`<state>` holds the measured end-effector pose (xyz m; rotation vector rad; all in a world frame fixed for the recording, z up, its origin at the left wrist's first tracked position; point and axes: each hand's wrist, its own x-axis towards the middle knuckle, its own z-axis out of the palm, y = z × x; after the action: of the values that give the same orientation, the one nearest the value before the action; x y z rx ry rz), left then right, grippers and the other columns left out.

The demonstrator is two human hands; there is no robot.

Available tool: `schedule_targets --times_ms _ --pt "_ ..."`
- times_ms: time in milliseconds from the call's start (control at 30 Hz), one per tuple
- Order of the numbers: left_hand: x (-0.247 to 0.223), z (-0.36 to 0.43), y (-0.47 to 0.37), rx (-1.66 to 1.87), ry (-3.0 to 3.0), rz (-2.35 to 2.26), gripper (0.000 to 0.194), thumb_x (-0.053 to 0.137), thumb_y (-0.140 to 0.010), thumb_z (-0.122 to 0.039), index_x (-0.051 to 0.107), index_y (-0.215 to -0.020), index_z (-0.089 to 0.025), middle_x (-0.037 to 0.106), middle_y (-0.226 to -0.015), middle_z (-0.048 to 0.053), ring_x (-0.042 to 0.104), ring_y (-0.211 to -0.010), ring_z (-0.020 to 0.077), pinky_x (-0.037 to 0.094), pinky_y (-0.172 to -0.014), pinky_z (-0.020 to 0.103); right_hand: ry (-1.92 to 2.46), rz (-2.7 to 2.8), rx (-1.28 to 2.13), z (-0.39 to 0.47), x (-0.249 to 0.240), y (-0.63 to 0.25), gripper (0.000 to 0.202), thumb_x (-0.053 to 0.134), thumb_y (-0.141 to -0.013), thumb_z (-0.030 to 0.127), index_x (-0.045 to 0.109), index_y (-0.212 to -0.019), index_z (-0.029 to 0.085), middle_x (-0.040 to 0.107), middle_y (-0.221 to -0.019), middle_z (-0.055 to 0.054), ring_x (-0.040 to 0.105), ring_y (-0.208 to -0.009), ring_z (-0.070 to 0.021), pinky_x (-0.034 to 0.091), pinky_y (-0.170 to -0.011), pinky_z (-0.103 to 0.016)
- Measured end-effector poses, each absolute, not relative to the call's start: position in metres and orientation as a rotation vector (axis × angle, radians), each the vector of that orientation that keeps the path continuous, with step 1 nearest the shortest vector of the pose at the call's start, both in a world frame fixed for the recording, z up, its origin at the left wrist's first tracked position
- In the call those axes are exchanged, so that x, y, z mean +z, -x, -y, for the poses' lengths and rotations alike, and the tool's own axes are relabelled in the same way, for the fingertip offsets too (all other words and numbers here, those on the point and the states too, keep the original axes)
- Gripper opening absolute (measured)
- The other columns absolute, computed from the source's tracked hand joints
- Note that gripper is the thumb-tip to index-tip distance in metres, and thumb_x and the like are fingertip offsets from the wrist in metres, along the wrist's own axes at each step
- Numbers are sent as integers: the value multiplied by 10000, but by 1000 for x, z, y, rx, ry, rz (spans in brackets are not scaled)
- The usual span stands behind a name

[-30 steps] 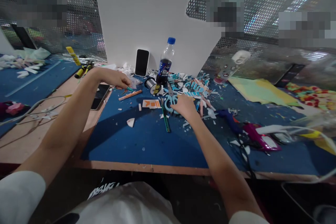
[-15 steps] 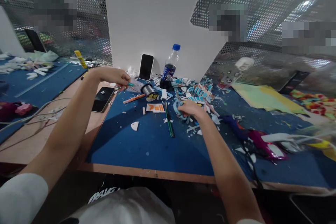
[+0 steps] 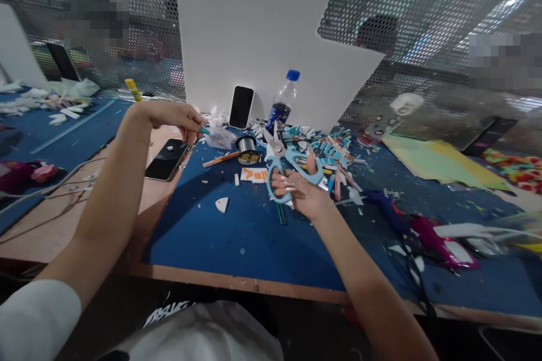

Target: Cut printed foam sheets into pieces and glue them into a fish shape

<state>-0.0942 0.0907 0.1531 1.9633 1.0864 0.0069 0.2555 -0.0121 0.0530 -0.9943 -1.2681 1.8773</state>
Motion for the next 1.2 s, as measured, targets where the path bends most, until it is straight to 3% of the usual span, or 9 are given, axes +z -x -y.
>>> schedule_targets --times_ms 100,167,267,333,500,1000,1200 --pt "157 -91 102 -2 -1950 -1104 215 612 -749 -360 623 -741 -145 667 -620 24 638 -608 140 493 -655 249 865 1200 2081 15 49 -235 246 544 -895 401 589 -840 166 520 -687 7 466 -550 -97 455 -518 -242" --pt "158 -91 106 -7 -1946 -1113 219 616 -755 -360 624 -728 -143 653 -591 21 619 -576 136 488 -639 251 794 1168 2211 19 47 -223 373 530 -868 522 560 -756 168 429 -594 29 373 -484 -92 394 -456 -235" --pt "160 -89 109 4 -1949 -1125 218 620 -763 -359 630 -741 -143 641 -577 18 603 -565 132 477 -621 244 719 1135 2363 25 46 -207 568 520 -769 708 578 -806 144 457 -613 9 394 -517 -105 384 -474 -253" --pt "162 -86 110 10 -1956 -1134 210 624 -765 -352 631 -743 -143 628 -561 11 587 -550 123 463 -602 231 693 1114 2414 24 47 -198 615 544 -724 742 583 -866 145 499 -656 -6 433 -563 -117 399 -515 -262" --pt "166 -81 110 -12 -1972 -1124 234 624 -770 -369 622 -710 -143 624 -567 13 566 -536 112 444 -573 220 689 1083 2437 3 52 -180 579 576 -716 721 585 -856 159 537 -697 -14 476 -618 -129 425 -579 -277" --pt "165 -83 115 -74 -1980 -1025 231 662 -730 -396 626 -731 -167 637 -597 8 584 -566 125 454 -569 218 738 1019 2418 -18 56 -169 432 548 -833 587 573 -816 156 517 -664 -5 453 -576 -113 420 -552 -260" --pt "170 -77 113 -124 -1986 -1051 252 689 -709 -413 594 -665 -183 663 -628 11 619 -631 152 478 -634 243 761 1039 2376 -16 58 -167 404 526 -858 558 566 -793 161 497 -658 0 407 -538 -108 404 -522 -262"
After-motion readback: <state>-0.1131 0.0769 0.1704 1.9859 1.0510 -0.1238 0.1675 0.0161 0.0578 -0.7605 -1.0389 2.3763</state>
